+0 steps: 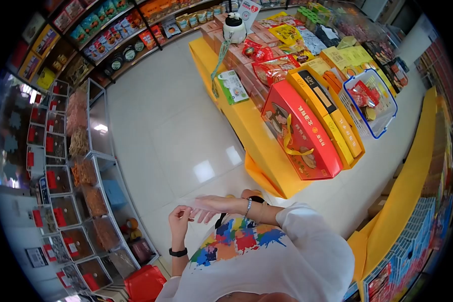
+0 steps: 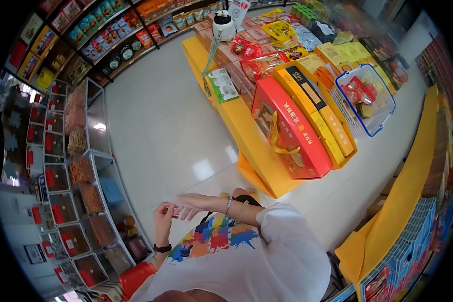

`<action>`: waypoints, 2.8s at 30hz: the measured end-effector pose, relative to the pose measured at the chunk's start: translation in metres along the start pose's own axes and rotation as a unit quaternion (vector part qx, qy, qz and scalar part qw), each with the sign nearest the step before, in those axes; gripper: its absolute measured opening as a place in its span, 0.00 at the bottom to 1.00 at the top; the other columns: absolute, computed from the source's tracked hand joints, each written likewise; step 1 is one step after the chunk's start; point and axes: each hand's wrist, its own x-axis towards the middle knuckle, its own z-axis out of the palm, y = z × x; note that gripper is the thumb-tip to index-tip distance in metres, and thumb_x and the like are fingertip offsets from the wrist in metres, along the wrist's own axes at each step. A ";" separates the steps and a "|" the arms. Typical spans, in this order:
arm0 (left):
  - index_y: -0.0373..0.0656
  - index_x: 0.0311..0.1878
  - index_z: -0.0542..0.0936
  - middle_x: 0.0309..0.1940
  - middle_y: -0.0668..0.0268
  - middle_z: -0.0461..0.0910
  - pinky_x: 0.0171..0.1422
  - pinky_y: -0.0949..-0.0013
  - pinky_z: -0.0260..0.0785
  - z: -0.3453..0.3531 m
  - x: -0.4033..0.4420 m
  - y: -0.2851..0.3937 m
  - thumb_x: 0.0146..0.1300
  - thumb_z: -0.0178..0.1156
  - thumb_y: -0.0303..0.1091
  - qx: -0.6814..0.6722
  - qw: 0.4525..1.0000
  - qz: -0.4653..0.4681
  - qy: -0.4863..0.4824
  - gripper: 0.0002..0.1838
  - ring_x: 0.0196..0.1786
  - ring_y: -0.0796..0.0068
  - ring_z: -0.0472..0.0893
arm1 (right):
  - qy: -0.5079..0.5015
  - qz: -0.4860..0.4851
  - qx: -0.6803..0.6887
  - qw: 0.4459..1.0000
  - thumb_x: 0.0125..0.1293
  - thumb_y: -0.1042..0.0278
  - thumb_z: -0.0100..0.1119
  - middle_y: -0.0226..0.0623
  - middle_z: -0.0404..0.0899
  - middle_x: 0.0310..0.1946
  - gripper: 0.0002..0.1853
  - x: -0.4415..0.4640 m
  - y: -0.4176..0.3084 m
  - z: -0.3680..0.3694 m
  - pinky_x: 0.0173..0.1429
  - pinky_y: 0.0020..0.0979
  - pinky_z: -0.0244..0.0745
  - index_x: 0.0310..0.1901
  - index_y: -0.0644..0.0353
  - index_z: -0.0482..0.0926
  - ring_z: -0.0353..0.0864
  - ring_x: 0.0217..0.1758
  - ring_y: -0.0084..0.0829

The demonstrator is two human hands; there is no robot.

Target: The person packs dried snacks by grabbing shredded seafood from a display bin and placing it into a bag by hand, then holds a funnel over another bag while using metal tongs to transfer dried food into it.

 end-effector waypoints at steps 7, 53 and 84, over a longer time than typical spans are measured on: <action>0.38 0.48 0.79 0.37 0.61 0.84 0.27 0.75 0.76 0.000 0.117 0.067 0.74 0.56 0.44 -0.013 0.995 0.004 0.095 0.16 0.26 0.76 0.82 | 0.087 -0.059 0.052 0.993 0.75 0.35 0.41 0.50 0.71 0.65 0.37 0.032 -0.076 -0.060 0.54 0.36 0.80 0.69 0.62 0.64 0.82 0.56 0.41; 0.41 0.45 0.82 0.42 0.58 0.78 0.43 0.63 0.76 0.278 0.690 0.175 0.55 0.62 0.21 0.344 0.634 0.264 -0.640 0.13 0.42 0.57 0.82 | 0.723 -0.350 0.391 0.448 0.69 0.75 0.54 0.36 0.79 0.54 0.18 0.146 -0.261 -0.316 0.59 0.30 0.77 0.60 0.62 0.76 0.78 0.58 0.28; 0.42 0.44 0.80 0.47 0.60 0.76 0.61 0.56 0.64 0.315 0.683 0.149 0.58 0.67 0.39 0.359 0.242 0.685 -0.586 0.15 0.55 0.55 0.73 | 0.988 0.084 0.086 0.098 0.52 0.72 0.67 0.48 0.72 0.48 0.17 0.217 -0.211 -0.394 0.50 0.48 0.76 0.45 0.59 0.76 0.78 0.46 0.53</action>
